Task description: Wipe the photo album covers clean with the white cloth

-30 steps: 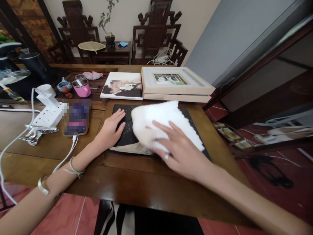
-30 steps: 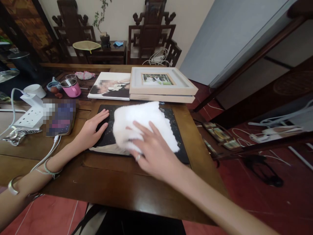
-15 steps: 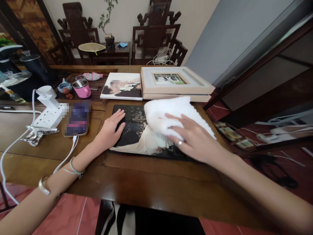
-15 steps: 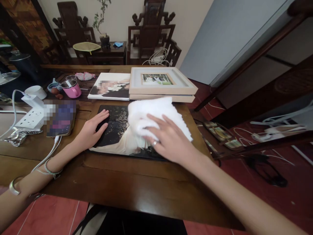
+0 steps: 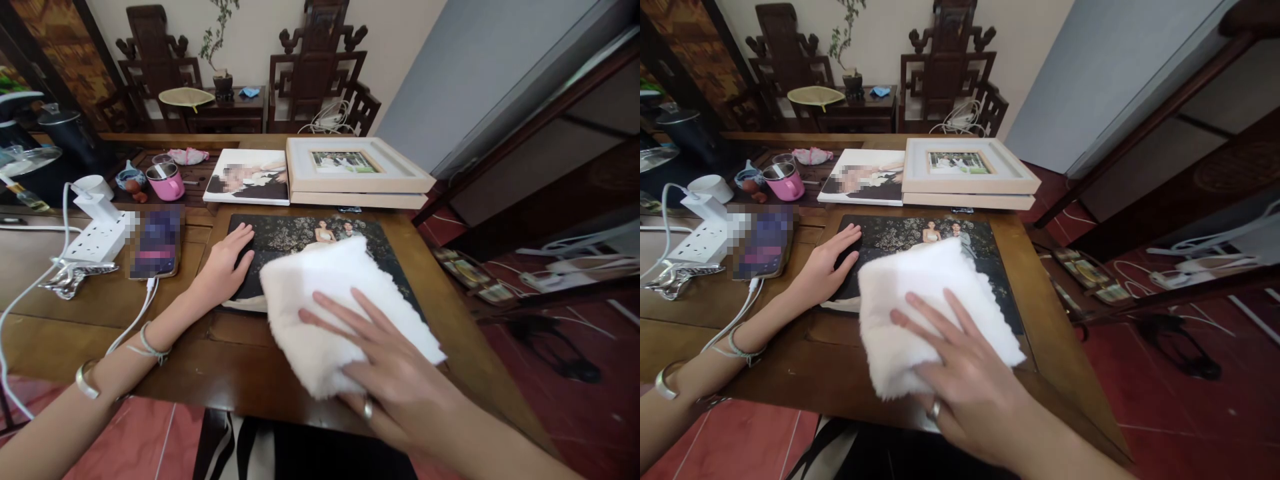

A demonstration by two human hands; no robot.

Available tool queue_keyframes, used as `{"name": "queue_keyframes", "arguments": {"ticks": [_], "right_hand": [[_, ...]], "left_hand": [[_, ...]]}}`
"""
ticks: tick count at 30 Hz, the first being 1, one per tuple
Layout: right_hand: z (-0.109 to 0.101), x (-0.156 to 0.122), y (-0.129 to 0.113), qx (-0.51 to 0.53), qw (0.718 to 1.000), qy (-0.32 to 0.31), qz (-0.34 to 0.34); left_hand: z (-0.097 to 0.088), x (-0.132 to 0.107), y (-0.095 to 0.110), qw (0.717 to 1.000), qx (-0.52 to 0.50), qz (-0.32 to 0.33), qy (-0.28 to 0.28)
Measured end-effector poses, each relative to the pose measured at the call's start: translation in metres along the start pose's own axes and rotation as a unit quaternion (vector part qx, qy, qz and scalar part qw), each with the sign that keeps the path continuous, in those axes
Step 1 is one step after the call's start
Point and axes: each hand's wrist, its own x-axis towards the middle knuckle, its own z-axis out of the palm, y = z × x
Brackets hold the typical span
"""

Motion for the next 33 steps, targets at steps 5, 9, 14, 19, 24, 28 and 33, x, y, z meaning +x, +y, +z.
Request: {"name": "queue_keyframes", "arguments": {"ticks": [5,9,14,19,24,28,33], "right_hand": [[-0.008,-0.002,0.012,-0.001,0.999,-0.040,-0.005],[-0.013,0.016,0.062,-0.065,0.997,-0.008,0.048],[-0.014,0.038,0.117,-0.095,0.986,0.015,0.138],[-0.006,0.034,0.105,-0.114,0.983,0.035,0.143],[-0.004,0.004,0.038,-0.077,0.996,-0.008,0.050],[-0.010,-0.016,0.008,-0.019,0.998,-0.044,-0.028],[-0.018,-0.012,0.038,-0.006,0.998,-0.064,-0.029]], "left_hand": [[0.001,-0.001,-0.001,1.000,-0.005,0.001,0.002],[0.001,-0.003,-0.005,1.000,-0.007,0.001,0.003],[0.000,-0.003,-0.007,1.000,-0.005,0.003,0.005],[0.001,-0.002,-0.008,1.000,-0.004,0.008,0.006],[0.001,-0.002,-0.006,1.000,-0.004,0.004,0.005],[0.001,-0.001,-0.001,1.000,-0.003,0.006,0.004],[0.001,-0.001,-0.003,1.000,-0.002,0.002,0.004]]}}
